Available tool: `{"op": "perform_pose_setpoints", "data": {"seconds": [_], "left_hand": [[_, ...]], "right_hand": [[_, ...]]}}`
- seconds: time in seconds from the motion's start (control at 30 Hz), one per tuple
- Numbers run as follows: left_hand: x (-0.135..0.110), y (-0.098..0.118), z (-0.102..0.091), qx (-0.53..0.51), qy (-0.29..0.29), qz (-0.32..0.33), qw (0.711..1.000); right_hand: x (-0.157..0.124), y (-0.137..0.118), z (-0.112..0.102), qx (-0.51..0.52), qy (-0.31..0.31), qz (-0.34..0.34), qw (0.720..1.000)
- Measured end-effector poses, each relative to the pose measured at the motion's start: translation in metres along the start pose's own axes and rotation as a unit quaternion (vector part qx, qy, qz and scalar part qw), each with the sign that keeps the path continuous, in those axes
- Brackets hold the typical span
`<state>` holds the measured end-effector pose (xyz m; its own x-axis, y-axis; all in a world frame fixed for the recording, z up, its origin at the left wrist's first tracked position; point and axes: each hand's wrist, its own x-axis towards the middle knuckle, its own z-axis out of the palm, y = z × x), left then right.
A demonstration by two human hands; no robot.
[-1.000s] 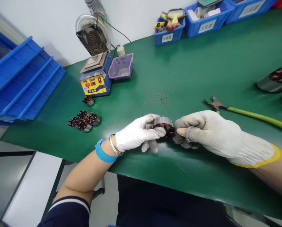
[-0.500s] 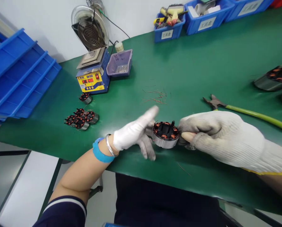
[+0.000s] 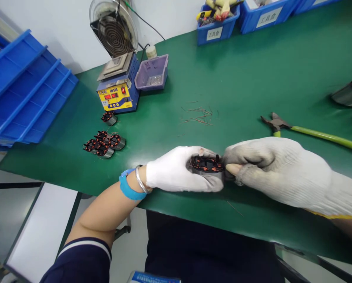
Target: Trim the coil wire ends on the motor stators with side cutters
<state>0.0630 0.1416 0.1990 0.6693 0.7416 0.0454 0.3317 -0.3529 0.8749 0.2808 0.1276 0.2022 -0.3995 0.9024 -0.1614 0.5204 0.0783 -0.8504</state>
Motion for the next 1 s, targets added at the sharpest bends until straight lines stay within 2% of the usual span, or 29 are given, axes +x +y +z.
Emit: {"op": "perform_pose_setpoints", "data": {"seconds": [0.03, 0.07, 0.13, 0.2, 0.23, 0.3, 0.4, 0.43, 0.47, 0.53, 0.63, 0.73, 0.8, 0.87, 0.93, 1.0], "left_hand": [[0.003, -0.002, 0.001, 0.035, 0.002, 0.007, 0.999], [0.005, -0.004, 0.002, 0.080, 0.038, 0.033, 0.996], [0.008, -0.009, 0.004, 0.165, 0.150, 0.108, 0.969], [0.009, -0.017, 0.004, 0.204, 0.226, 0.148, 0.941], [0.010, -0.021, 0.004, 0.205, 0.254, 0.142, 0.935], [0.013, -0.029, 0.001, 0.187, 0.307, 0.094, 0.928], [0.020, -0.037, -0.005, 0.161, 0.371, 0.007, 0.915], [0.022, -0.037, -0.006, 0.153, 0.380, -0.011, 0.912], [0.023, -0.037, -0.007, 0.145, 0.383, -0.025, 0.912], [0.023, -0.034, -0.005, 0.131, 0.375, -0.038, 0.917], [0.020, -0.027, 0.001, 0.134, 0.339, -0.045, 0.930], [0.014, -0.021, 0.005, 0.149, 0.308, -0.062, 0.938], [0.012, -0.019, 0.004, 0.153, 0.289, -0.077, 0.942], [0.010, -0.018, 0.003, 0.168, 0.256, -0.085, 0.948], [0.009, -0.016, 0.003, 0.195, 0.210, -0.087, 0.954], [0.009, -0.014, 0.004, 0.221, 0.164, -0.077, 0.958]], "right_hand": [[0.001, 0.000, 0.000, 0.027, 0.004, 0.021, 0.999], [0.003, 0.000, 0.000, 0.072, 0.003, 0.046, 0.996], [0.007, -0.001, -0.002, 0.170, -0.007, 0.085, 0.982], [0.007, -0.004, -0.007, 0.205, -0.028, 0.098, 0.973], [0.005, -0.006, -0.010, 0.182, -0.058, 0.109, 0.975], [-0.001, -0.011, -0.015, 0.083, -0.169, 0.136, 0.973], [-0.008, -0.017, -0.011, -0.061, -0.366, 0.150, 0.916], [-0.007, -0.016, -0.007, -0.070, -0.390, 0.146, 0.906], [-0.004, -0.014, -0.003, -0.057, -0.387, 0.139, 0.910], [0.007, -0.007, 0.007, -0.005, -0.311, 0.123, 0.942], [0.030, 0.008, 0.015, 0.013, -0.118, 0.069, 0.991], [0.042, 0.019, 0.009, -0.008, 0.040, 0.021, 0.999], [0.038, 0.022, -0.003, -0.046, 0.127, 0.002, 0.991], [0.030, 0.023, -0.014, -0.130, 0.194, -0.056, 0.971], [0.023, 0.023, -0.019, -0.229, 0.194, -0.178, 0.937], [0.022, 0.024, -0.015, -0.311, 0.146, -0.291, 0.893]]}}
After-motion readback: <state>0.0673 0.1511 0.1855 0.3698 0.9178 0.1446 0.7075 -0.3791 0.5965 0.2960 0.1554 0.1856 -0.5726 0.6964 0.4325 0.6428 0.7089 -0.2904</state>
